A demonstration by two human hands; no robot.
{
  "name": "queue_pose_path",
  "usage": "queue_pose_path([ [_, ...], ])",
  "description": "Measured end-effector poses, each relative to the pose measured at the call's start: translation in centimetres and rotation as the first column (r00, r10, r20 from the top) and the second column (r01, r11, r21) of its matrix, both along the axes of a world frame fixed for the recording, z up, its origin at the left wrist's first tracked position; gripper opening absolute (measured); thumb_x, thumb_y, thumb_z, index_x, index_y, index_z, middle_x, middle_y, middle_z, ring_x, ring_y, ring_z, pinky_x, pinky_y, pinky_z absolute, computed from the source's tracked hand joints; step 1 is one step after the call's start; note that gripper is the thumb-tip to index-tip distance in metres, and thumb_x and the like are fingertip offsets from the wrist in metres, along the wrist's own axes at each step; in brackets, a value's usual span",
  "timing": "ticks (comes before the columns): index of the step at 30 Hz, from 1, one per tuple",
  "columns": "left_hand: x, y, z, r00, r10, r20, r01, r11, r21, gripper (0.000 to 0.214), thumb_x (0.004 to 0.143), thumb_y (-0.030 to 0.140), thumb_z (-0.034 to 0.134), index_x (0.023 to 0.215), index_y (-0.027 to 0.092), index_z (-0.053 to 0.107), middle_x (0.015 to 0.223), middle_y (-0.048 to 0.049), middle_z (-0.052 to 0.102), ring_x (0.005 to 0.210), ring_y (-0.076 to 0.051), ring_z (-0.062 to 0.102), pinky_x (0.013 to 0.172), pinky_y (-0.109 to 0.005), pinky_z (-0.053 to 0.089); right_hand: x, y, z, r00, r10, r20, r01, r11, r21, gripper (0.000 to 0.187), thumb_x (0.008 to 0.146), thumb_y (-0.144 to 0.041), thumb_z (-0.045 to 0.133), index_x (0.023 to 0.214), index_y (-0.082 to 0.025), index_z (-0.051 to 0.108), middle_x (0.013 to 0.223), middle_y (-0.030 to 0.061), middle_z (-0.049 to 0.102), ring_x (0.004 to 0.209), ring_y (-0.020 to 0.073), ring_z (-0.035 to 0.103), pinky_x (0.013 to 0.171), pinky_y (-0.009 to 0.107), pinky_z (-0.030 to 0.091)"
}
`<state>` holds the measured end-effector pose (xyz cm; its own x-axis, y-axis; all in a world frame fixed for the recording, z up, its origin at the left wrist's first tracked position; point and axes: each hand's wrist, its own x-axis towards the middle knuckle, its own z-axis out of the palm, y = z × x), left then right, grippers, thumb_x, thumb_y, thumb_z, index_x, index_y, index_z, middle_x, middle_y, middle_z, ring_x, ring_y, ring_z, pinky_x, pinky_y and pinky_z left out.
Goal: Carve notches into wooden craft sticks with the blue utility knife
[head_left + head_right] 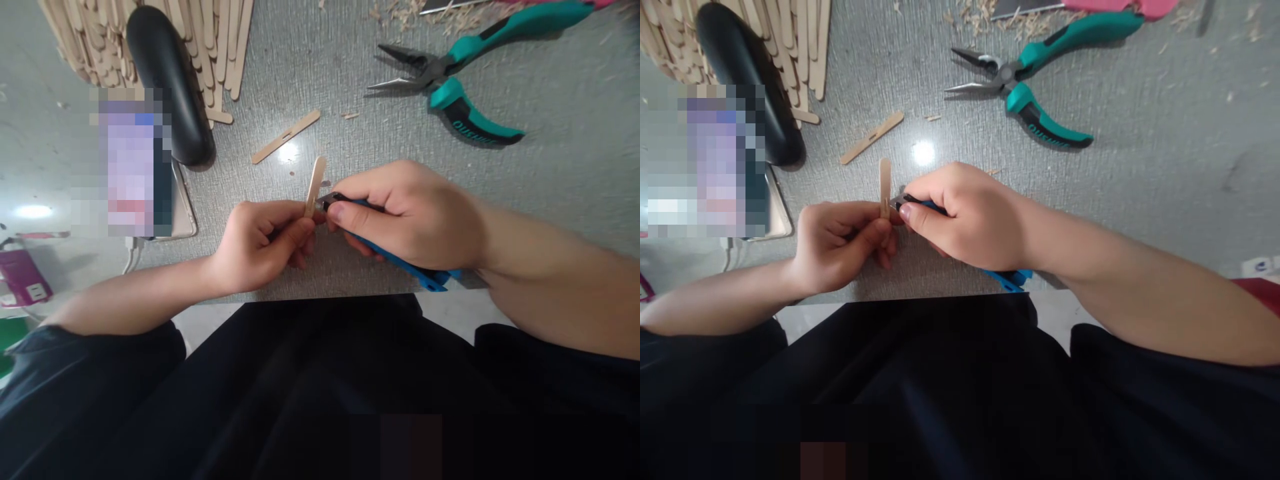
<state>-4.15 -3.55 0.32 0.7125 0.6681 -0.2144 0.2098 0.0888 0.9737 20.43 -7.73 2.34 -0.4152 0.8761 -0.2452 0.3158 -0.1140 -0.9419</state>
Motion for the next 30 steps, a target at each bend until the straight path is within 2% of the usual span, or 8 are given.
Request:
queue_pose_path([
  [6, 0.03, 0.06, -0.1, 0.998, -0.007, 0.056, 0.007, 1.0, -0.002, 0.026, 0.113, 0.013, 0.065, 0.089, 0.017, 0.075, 0.072, 0.0014, 0.076, 0.054, -0.008, 0.076, 0.053, -0.011, 0.06, 0.13, 0.02, -0.46, 0.995, -0.008, -0.097, -0.003, 0.994, -0.109, 0.041, 0.121, -0.015, 0.058, 0.082, -0.024, 0.063, 0.061, -0.0062, 0.065, 0.05, 0.0102, 0.056, 0.052, 0.029, 0.039],
  [9, 0.03, -0.01, -0.12, 0.999, 0.009, 0.051, -0.008, 1.0, -0.007, 0.024, 0.114, 0.014, 0.067, 0.091, 0.017, 0.075, 0.073, 0.0014, 0.077, 0.054, -0.009, 0.076, 0.053, -0.011, 0.06, 0.18, 0.2, -0.54, 0.996, 0.005, -0.09, -0.014, 0.995, -0.102, 0.041, 0.122, -0.016, 0.058, 0.082, -0.023, 0.063, 0.061, -0.0065, 0.065, 0.05, 0.0098, 0.055, 0.055, 0.03, 0.041],
  [15, -0.04, -0.09, -0.36, 0.999, 0.028, 0.034, -0.027, 0.999, -0.043, 0.024, 0.116, 0.031, 0.078, 0.097, 0.018, 0.076, 0.075, 0.0002, 0.079, 0.055, -0.011, 0.076, 0.052, -0.016, 0.062, 0.34, 0.6, -0.72, 0.998, 0.04, -0.054, -0.041, 0.999, -0.027, 0.045, 0.12, -0.015, 0.059, 0.076, -0.023, 0.061, 0.062, -0.0047, 0.064, 0.058, 0.0112, 0.056, 0.064, 0.032, 0.043],
  [20, 0.0, -0.03, -0.47, 0.999, 0.033, 0.043, -0.031, 0.999, -0.042, 0.022, 0.114, 0.026, 0.076, 0.093, 0.018, 0.076, 0.074, 0.0003, 0.079, 0.054, -0.009, 0.075, 0.051, -0.014, 0.061, 0.47, 0.56, -0.9, 0.997, 0.045, -0.056, -0.047, 0.999, -0.026, 0.045, 0.121, -0.016, 0.059, 0.077, -0.022, 0.062, 0.063, -0.0049, 0.063, 0.059, 0.0104, 0.055, 0.064, 0.031, 0.041],
  [25, 0.14, 0.16, -0.42, 1.0, 0.005, 0.03, -0.004, 0.999, -0.032, 0.029, 0.113, 0.025, 0.077, 0.085, 0.02, 0.072, 0.071, 0.0006, 0.078, 0.053, -0.009, 0.073, 0.05, -0.013, 0.058, 0.47, 0.52, -0.71, 0.995, 0.073, -0.068, -0.078, 0.994, -0.079, 0.043, 0.122, -0.019, 0.06, 0.08, -0.023, 0.062, 0.063, -0.0055, 0.061, 0.058, 0.0101, 0.052, 0.059, 0.03, 0.039],
  [30, 0.32, 0.21, -0.35, 0.999, 0.054, -0.002, -0.054, 0.998, -0.025, 0.039, 0.118, 0.042, 0.08, 0.087, 0.019, 0.073, 0.077, -0.002, 0.081, 0.057, -0.01, 0.076, 0.053, -0.015, 0.061, 0.22, 0.3, -0.65, 0.999, 0.023, -0.044, -0.025, 0.999, -0.044, 0.038, 0.122, -0.02, 0.055, 0.084, -0.023, 0.061, 0.066, -0.0054, 0.063, 0.061, 0.0114, 0.056, 0.066, 0.031, 0.043],
])
